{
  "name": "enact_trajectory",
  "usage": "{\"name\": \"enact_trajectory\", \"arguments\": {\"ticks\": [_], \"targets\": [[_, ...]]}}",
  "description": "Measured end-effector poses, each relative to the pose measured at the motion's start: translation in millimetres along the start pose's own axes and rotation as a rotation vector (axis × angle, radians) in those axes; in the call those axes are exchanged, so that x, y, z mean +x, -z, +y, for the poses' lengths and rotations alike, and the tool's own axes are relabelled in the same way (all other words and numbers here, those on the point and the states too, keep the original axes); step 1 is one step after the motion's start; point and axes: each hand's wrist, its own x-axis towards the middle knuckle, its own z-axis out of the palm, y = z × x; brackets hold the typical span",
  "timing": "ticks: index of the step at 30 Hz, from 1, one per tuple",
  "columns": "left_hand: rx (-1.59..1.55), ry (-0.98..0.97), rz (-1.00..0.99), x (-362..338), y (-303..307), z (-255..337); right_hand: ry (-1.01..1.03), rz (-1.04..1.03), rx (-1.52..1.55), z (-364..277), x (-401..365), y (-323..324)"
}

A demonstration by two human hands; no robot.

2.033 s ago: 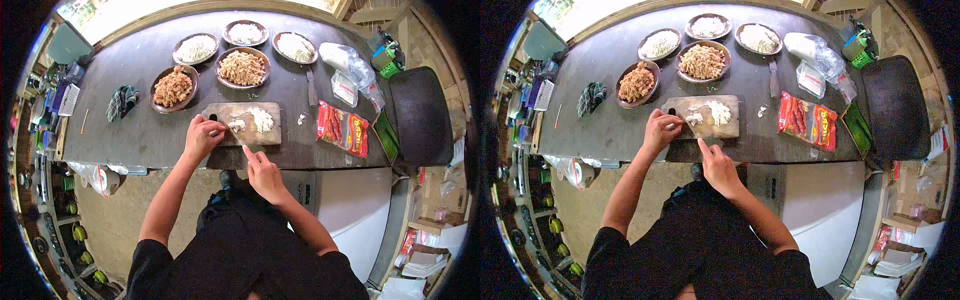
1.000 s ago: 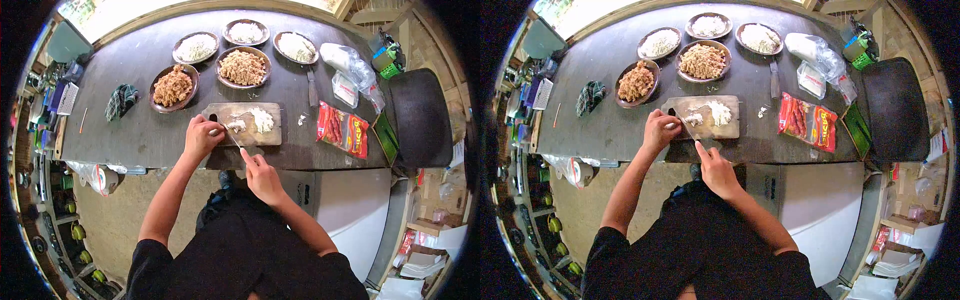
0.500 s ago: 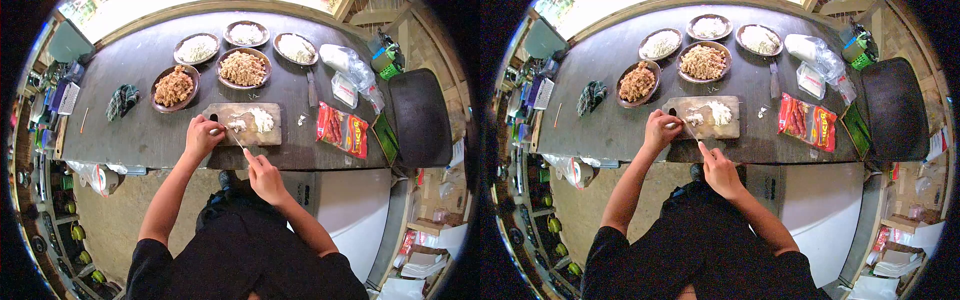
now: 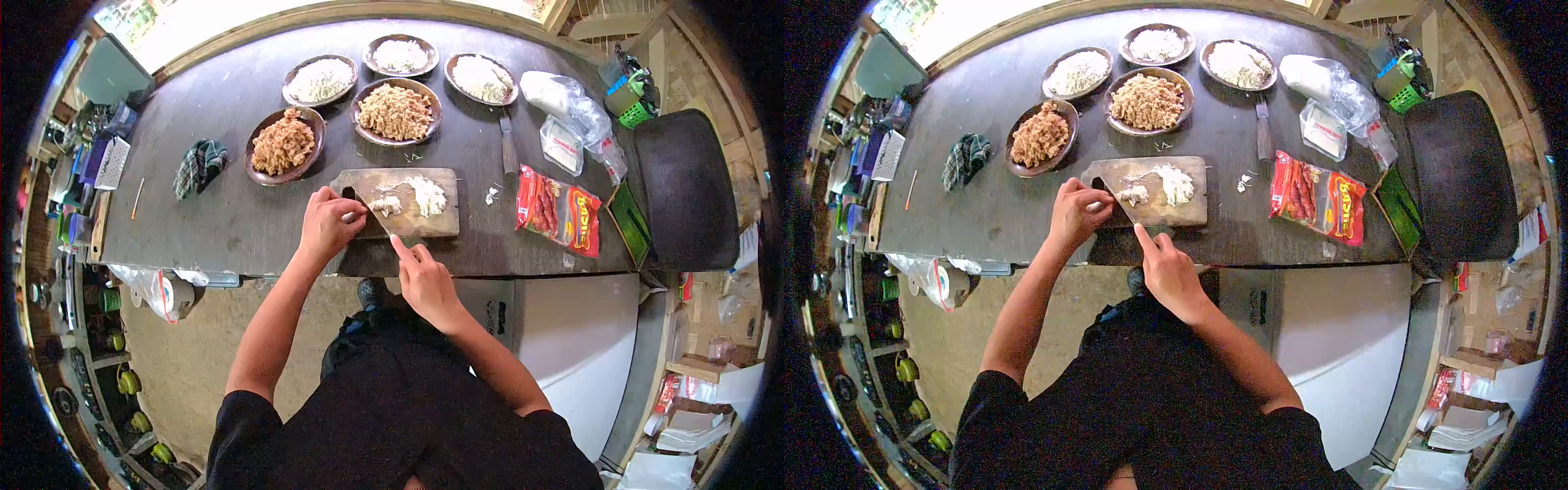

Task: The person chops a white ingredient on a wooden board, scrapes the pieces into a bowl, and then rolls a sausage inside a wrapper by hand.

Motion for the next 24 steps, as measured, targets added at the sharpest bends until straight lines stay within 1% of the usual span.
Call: {"name": "enact_trajectory", "arguments": {"ticks": [2,6,8,17,21,23,24], "targets": [[-0.019,-0.07,0.024,1,3,3,-0.025,0.0,0.031,1,-4,2],[-0.042,-0.064,0.033,-2,0,0,-0.009,-0.004,0.076,1,-13,9],[-0.065,0.057,-0.016,-2,0,0,0.003,0.035,0.093,0,-16,10],[-0.077,0.086,-0.014,-2,-1,2,-0.02,-0.003,0.05,3,-4,-5],[-0.038,0.061,-0.002,-3,1,5,-0.016,0.059,0.048,-1,-2,0],[-0.082,0.083,0.004,-5,-2,4,-0.09,0.054,0.1,0,-8,3],[-0.081,0.082,0.004,-4,-3,3,-0.09,0.054,0.101,2,-11,5]]}}
